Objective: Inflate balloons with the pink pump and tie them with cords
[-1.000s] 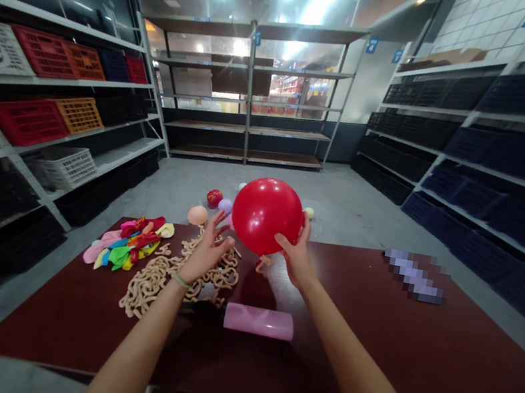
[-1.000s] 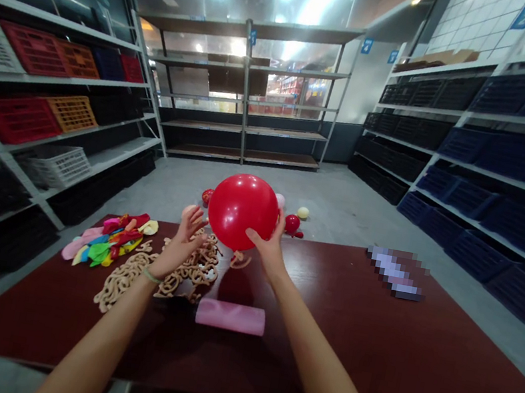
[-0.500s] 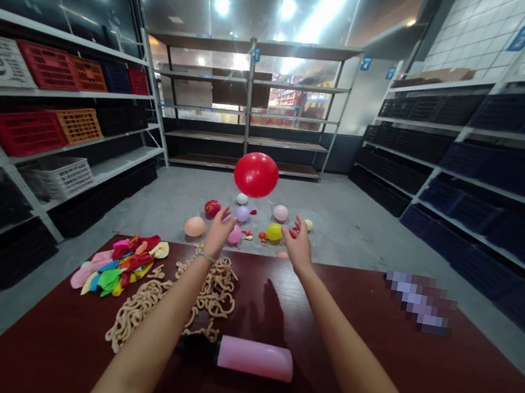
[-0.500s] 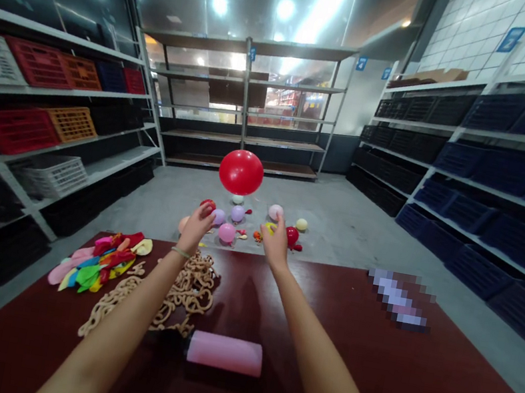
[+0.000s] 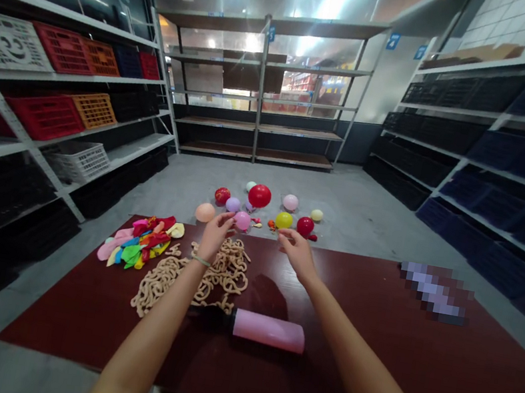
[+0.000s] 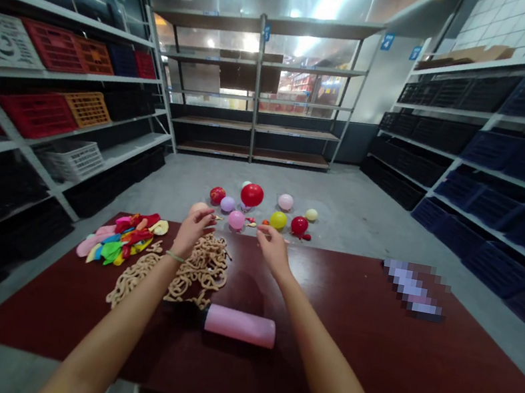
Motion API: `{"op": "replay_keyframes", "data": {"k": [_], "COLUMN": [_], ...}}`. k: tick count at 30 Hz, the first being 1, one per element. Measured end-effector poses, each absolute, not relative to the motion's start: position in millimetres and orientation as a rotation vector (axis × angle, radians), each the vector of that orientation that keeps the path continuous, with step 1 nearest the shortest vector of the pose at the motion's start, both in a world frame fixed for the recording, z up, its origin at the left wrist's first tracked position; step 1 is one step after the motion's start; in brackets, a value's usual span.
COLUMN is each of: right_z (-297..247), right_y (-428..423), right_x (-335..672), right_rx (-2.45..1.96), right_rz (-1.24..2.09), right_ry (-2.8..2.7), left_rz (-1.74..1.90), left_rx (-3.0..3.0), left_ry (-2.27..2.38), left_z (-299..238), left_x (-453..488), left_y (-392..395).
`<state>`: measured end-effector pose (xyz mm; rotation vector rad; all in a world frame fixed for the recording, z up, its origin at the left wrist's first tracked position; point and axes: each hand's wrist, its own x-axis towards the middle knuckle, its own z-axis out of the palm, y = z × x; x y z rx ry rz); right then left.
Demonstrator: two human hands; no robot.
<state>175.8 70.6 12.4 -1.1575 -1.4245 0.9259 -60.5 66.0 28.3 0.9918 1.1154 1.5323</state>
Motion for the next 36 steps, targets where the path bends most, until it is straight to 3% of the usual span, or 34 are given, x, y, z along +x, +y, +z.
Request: {"op": "replay_keyframes", "data": {"k": [19,24,36], "right_z": [-9.5,-15.5,-19.0], "right_y": [-7.6,-7.1,-0.8], "right_x": [119.9,94.6,7.2], "right_rx": [-1.117,-1.041,-0.871], "right_rz": [0.794,0.685,0.61], "right_ry": [-2.065,-2.232,-2.469], "left_rz": [1.651,1.633,1.126], "left_rx": [0.95,1.202,1.856], "left_ry": [1.391,1.705,2.437], "left_z": [-26.2,-30.2,-50.4], "left_x": [-180.1,-219.1,-255.7], "left_y": [-13.3,-15.2,-18.8]}}
